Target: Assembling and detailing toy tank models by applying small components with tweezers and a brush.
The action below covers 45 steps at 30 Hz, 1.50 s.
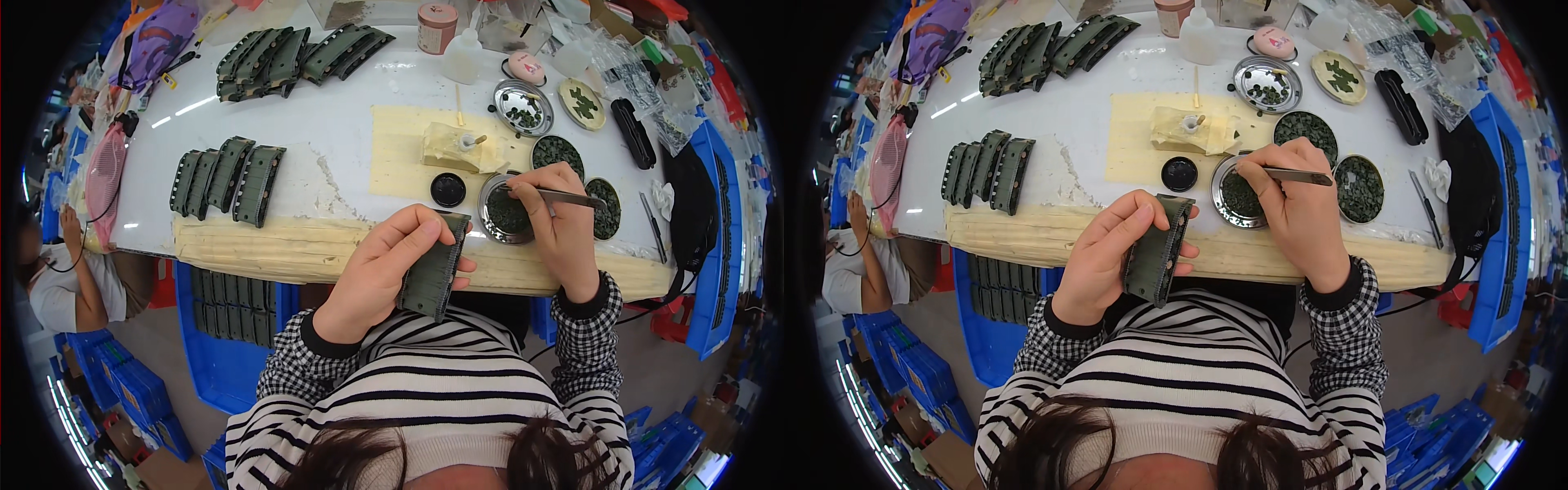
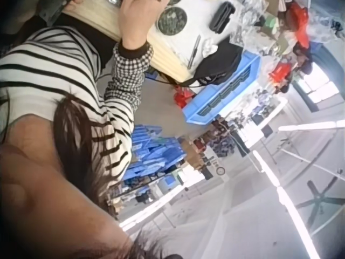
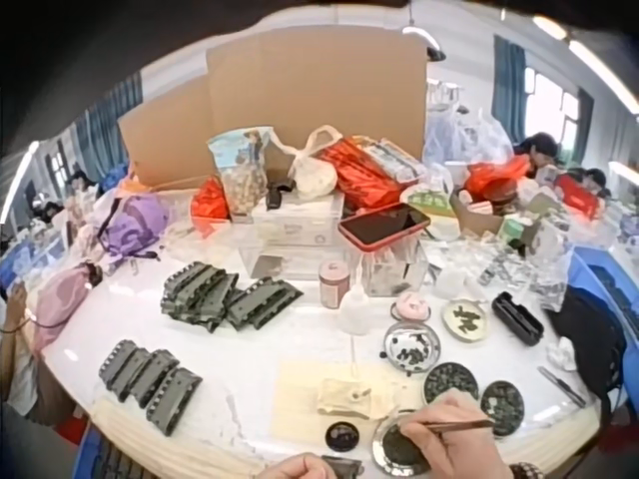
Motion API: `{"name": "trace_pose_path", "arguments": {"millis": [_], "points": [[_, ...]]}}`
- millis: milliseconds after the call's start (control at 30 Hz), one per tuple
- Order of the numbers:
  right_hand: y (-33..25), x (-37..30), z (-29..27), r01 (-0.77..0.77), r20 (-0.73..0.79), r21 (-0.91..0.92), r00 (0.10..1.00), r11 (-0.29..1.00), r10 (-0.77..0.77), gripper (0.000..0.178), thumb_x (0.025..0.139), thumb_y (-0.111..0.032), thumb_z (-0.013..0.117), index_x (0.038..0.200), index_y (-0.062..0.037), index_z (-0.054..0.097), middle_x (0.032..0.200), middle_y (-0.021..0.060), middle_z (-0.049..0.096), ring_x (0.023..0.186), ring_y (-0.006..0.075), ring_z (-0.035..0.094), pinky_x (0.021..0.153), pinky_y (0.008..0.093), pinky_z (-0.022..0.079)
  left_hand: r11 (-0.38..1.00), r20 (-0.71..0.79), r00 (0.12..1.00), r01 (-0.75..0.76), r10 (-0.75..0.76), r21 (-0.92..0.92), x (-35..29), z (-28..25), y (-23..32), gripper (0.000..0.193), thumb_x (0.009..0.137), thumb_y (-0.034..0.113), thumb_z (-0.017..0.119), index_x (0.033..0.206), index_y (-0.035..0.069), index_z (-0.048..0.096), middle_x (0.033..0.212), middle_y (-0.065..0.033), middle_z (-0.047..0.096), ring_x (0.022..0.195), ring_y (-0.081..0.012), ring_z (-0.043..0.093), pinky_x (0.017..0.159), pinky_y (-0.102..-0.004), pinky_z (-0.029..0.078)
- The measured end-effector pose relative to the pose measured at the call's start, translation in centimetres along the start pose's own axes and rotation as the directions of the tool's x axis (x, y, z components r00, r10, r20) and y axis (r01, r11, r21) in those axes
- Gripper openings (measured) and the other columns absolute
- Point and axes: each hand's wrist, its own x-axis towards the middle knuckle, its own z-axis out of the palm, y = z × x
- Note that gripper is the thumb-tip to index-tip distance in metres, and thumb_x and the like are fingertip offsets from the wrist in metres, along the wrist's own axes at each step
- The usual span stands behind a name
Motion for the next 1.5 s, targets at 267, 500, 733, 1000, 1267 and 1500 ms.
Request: {"name": "trace_pose_path", "arguments": {"millis": [267,500,733,1000,1267,1500], "points": [[0.3,0.0,0.3,-0.009,-0.020,0.051,1.000,0.999,0.010,0.011,0.087,-0.013,0.063,0.087,-0.0023,0.067,0.074,0.0086,0.058,0.071,0.0239,0.051,0.064,0.0344,0.040,1.000,-0.002,1.000,-0.011,0.011,0.000,0.0,0.1,0.0,0.024,0.102,0.024,0.041,0.094,0.003,0.049,0.119,-0.0185,0.055,0.092,-0.0234,0.066,0.076,-0.0345,0.059],[0.2,-0.1,0.3,-0.058,-0.038,0.123,0.997,0.991,0.063,0.011,0.086,-0.013,0.064,0.087,-0.0026,0.067,0.073,0.0088,0.057,0.071,0.0239,0.051,0.064,0.0346,0.040,1.000,-0.013,1.000,-0.022,0.022,-0.009,-0.2,0.0,0.0,0.023,0.102,0.024,0.042,0.094,0.003,0.049,0.120,-0.0190,0.055,0.091,-0.0235,0.066,0.075,-0.0349,0.059],[0.2,-0.1,0.3,-0.033,0.009,0.069,0.999,0.997,0.033,0.011,0.086,-0.012,0.063,0.086,-0.0020,0.066,0.076,0.0087,0.060,0.074,0.0249,0.051,0.067,0.0352,0.040,1.000,-0.011,1.000,-0.025,0.025,-0.011,-0.3,-0.1,0.0,0.023,0.101,0.024,0.042,0.094,0.003,0.049,0.119,-0.0191,0.056,0.091,-0.0242,0.066,0.076,-0.0355,0.059],[-0.6,0.0,-0.5,0.029,-0.024,0.200,0.999,0.979,-0.024,0.010,0.086,-0.011,0.063,0.088,-0.0021,0.068,0.080,0.0065,0.065,0.076,0.0210,0.053,0.068,0.0321,0.042,1.000,-0.025,0.999,-0.025,0.025,0.008,-0.2,0.1,-0.1,0.024,0.102,0.025,0.041,0.095,0.003,0.049,0.118,-0.0178,0.056,0.091,-0.0239,0.066,0.076,-0.0354,0.059],[-4.4,-0.3,-1.0,0.150,0.101,0.490,0.969,0.859,-0.227,0.013,0.083,-0.007,0.063,0.094,-0.0028,0.070,0.085,0.0039,0.068,0.079,0.0214,0.050,0.074,0.0309,0.043,0.985,0.153,0.987,0.062,-0.038,-0.158,0.6,0.6,-0.3,0.029,0.103,0.030,0.038,0.100,0.003,0.049,0.101,-0.0122,0.059,0.090,-0.0229,0.067,0.076,-0.0347,0.060],[-4.5,-0.2,-0.7,0.175,0.134,0.441,0.957,0.880,-0.257,0.013,0.082,-0.008,0.065,0.094,-0.0036,0.069,0.086,0.0037,0.068,0.078,0.0216,0.052,0.075,0.0312,0.043,0.983,0.148,0.986,0.098,-0.075,-0.154,0.3,0.4,-0.1,0.031,0.103,0.031,0.036,0.098,0.003,0.048,0.099,-0.0134,0.061,0.087,-0.0230,0.067,0.074,-0.0355,0.060]]}}
